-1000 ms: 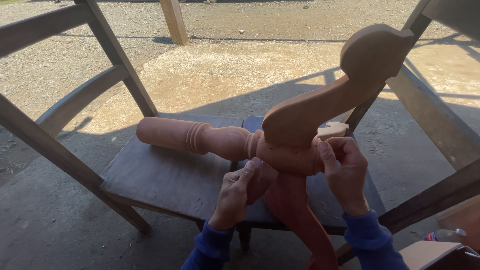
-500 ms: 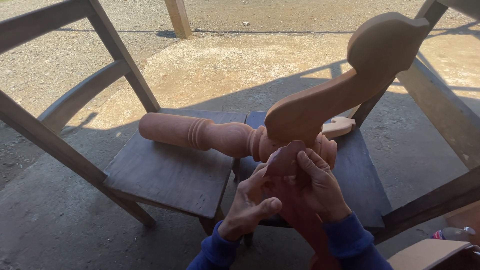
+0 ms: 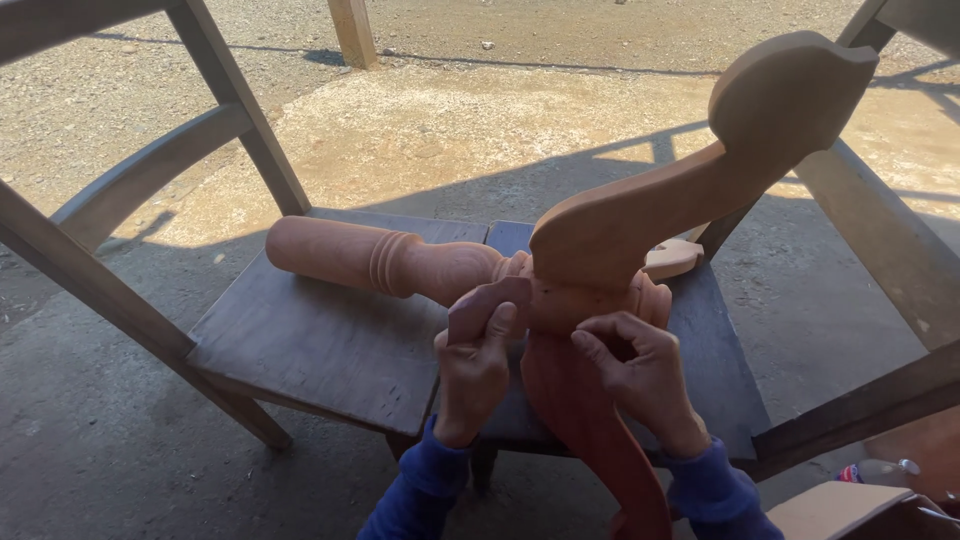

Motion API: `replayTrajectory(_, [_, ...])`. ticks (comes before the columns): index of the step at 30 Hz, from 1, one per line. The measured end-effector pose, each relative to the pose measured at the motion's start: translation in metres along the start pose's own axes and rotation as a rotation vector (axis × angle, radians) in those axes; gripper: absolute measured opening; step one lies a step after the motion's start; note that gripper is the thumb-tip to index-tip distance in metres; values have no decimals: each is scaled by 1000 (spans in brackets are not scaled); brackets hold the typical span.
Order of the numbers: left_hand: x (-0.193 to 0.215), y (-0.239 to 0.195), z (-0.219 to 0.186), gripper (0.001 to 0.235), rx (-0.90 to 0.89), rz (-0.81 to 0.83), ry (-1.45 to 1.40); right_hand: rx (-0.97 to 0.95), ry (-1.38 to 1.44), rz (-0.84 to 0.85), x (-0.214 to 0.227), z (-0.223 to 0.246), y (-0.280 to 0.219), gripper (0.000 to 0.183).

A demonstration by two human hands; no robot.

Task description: The person sands a wooden chair leg or spindle using a sanding block. They hold the object steady with one hand while rubbing the sanding block along the curved surfaces and grooves of the wood.

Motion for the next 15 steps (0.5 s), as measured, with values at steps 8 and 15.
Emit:
replayTrajectory(8, [-16, 46, 56, 32, -226, 294, 675, 417, -552, -668, 55, 33, 11, 50])
replayTrajectory(15, [-32, 43, 63, 44, -105, 284, 651, 55, -581, -364, 45, 32, 58, 56])
Point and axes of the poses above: each hand's wrist, its own y-axis towards the middle knuckle, its own x-axis out of the back of the hand, z = x × y, the point moved 5 cm from there along y, towards the middle knuckle, and after that the axes turned 13 degrees about -x, right-handed, at the moved point
